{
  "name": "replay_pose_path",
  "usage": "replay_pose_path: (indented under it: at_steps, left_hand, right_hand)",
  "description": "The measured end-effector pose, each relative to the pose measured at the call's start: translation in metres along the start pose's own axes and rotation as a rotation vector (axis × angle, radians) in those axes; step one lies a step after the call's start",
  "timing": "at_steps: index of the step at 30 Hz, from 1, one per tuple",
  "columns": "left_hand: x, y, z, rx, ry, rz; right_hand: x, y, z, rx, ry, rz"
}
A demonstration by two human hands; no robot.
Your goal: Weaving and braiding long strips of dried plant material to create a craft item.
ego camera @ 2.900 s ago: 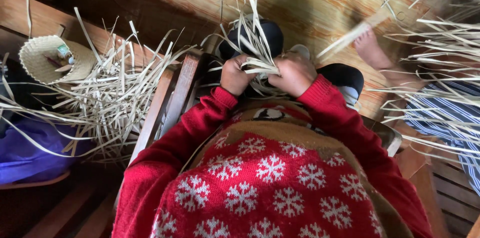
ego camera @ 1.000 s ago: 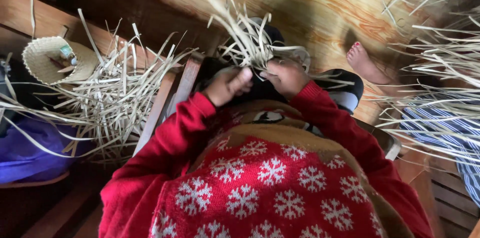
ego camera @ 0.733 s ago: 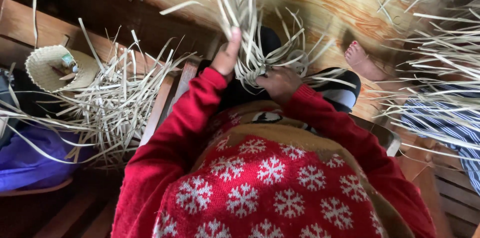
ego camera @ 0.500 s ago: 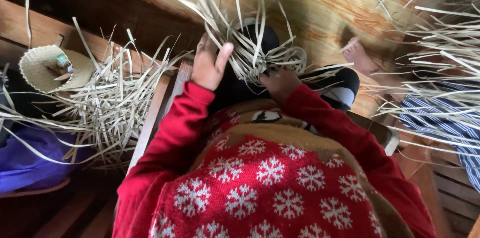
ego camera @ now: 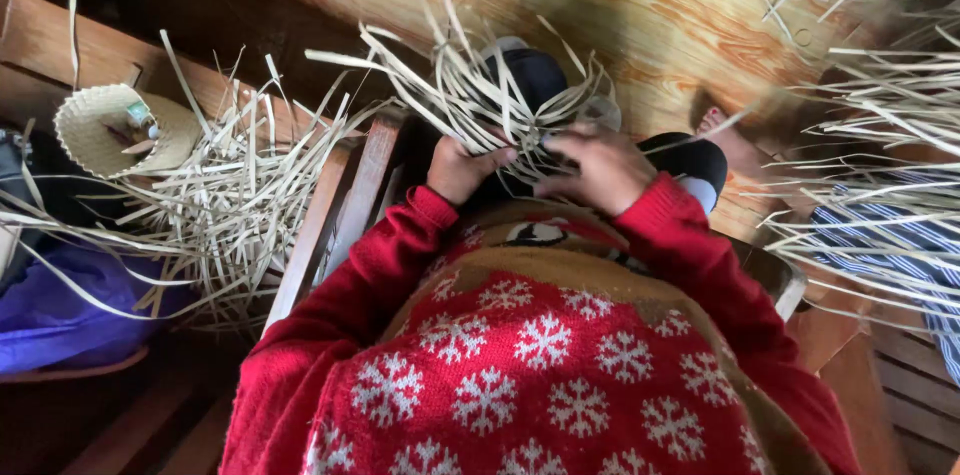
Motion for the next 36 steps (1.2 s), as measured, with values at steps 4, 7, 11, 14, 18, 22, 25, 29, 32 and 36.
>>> replay_pose_path:
  at_steps: [4, 7, 11, 14, 18, 22, 25, 29, 32, 36]
  left_hand:
    - [0.010, -0.008, 0.035, -0.153, 0.000, -0.089]
    - [0.024, -0.026, 0.075, -0.677, 0.024, -0.075]
    - [0.055, -0.041, 0.147, -1.150, 0.310, 0.126]
    - [0.053, -0.009, 0.164, -1.236, 0.808, 0.040]
    - [0.028, 0.010, 0.125, -1.279, 0.986, -0.012]
    - [0.000, -0.007, 0.130, -0.779, 0.893, -0.109]
    - [-0.061, -0.060, 0.112, 0.512, 0.348, -0.066]
    - [-0.098, -0.157, 0.114, -0.004, 0.453, 0.081]
    - [0.010, -0.109, 0.232, -1.412, 0.852, 0.442]
    - [0.031, -0.065, 0.103, -0.913, 0.271, -0.126]
  right_hand:
    - [-0.020, 0.020, 0.016, -0.258, -0.199, 0.580]
    - [-0.031, 0.035, 0.009, -0.284, -0.382, 0.736]
    - [-0.031, 0.029, -0.003, -0.098, -0.384, 0.828]
    - [-0.031, 0.038, -0.010, 0.056, -0.332, 0.871]
    - [-0.027, 0.031, -0.010, -0.003, -0.478, 0.907]
    - [-0.020, 0.031, -0.010, -0.067, -0.459, 0.898]
    - [-0.017, 0.016, -0.017, -0.183, -0.427, 0.738]
    - [-0.021, 0.017, -0.013, -0.333, -0.298, 0.516]
    - [-0.027, 0.038, 0.017, -0.383, -0.268, 0.590]
    - [-0.022, 0.016, 0.013, -0.499, -0.175, 0.823]
Point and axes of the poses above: each hand's wrist, its own x-axis away from the middle knuckle, its own y-axis out of the palm, z = x × y, the point moved 5 cm from there along -x, towards the middle knuckle, and after that the axes turned 4 degrees about -y, right-handed, at the moved point
